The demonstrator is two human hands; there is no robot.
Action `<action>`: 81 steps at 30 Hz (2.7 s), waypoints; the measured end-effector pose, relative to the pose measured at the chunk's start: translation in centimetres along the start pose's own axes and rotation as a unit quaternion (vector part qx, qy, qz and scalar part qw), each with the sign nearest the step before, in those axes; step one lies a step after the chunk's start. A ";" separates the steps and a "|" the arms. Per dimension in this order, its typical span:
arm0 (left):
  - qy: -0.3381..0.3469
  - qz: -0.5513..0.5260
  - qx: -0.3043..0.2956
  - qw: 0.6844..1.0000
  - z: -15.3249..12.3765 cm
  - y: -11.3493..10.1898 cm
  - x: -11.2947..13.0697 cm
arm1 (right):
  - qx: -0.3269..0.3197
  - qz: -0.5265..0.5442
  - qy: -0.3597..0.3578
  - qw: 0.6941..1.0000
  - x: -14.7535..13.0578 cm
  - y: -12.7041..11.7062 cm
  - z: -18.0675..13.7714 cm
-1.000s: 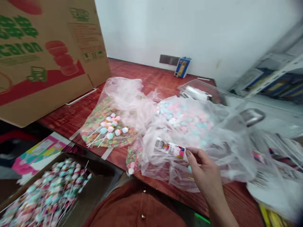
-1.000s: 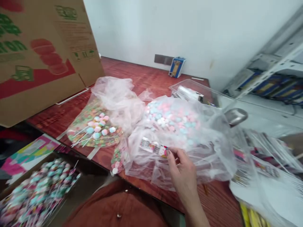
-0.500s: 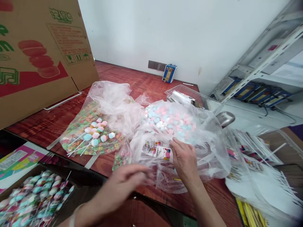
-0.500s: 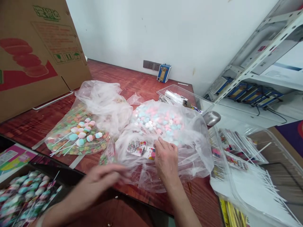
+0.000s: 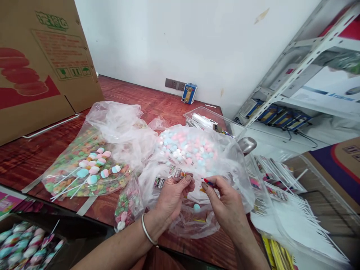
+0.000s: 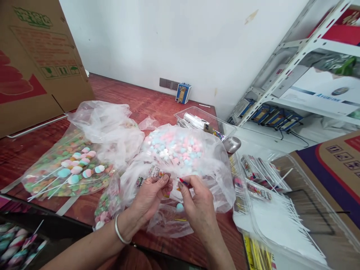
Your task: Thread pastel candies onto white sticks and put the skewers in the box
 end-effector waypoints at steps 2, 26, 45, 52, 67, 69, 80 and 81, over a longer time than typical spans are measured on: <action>0.010 0.016 0.021 1.000 0.1 -0.5 0.1 | 0.011 -0.014 0.009 1.000 0.3 0.6 -0.4; -0.074 -0.117 0.032 0.990 -0.3 -2.0 -0.4 | 0.098 -0.060 -0.178 0.977 -3.9 3.4 -4.5; 0.018 -0.024 -0.009 1.000 -3.0 -4.9 5.8 | 0.046 0.029 -0.143 0.988 -5.1 4.8 -4.0; 0.303 -0.069 0.199 0.929 -11.4 -18.8 20.3 | -0.131 0.208 -0.016 0.969 -10.0 15.7 1.8; 0.320 -0.098 0.231 0.914 -13.5 -27.9 25.1 | -0.235 0.498 0.437 0.711 -9.6 38.1 -3.0; 0.298 -0.095 0.225 0.923 -12.4 -28.0 25.1 | -0.219 0.514 0.444 0.700 -9.4 36.9 -2.3; 0.116 -0.207 0.154 0.959 -5.2 -21.3 20.6 | -0.124 0.487 0.332 0.798 -6.8 26.4 1.1; 0.107 -0.213 0.142 0.961 -4.7 -20.5 20.0 | -0.118 0.456 0.295 0.831 -6.2 23.8 0.6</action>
Point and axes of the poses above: each hand's wrist, its own z-axis towards the middle knuckle, its own y-axis out of the palm, x = y × z, the point moved 7 cm from there along z, towards the middle knuckle, and after that the axes turned 9 degrees about z, right-handed, at the moved point
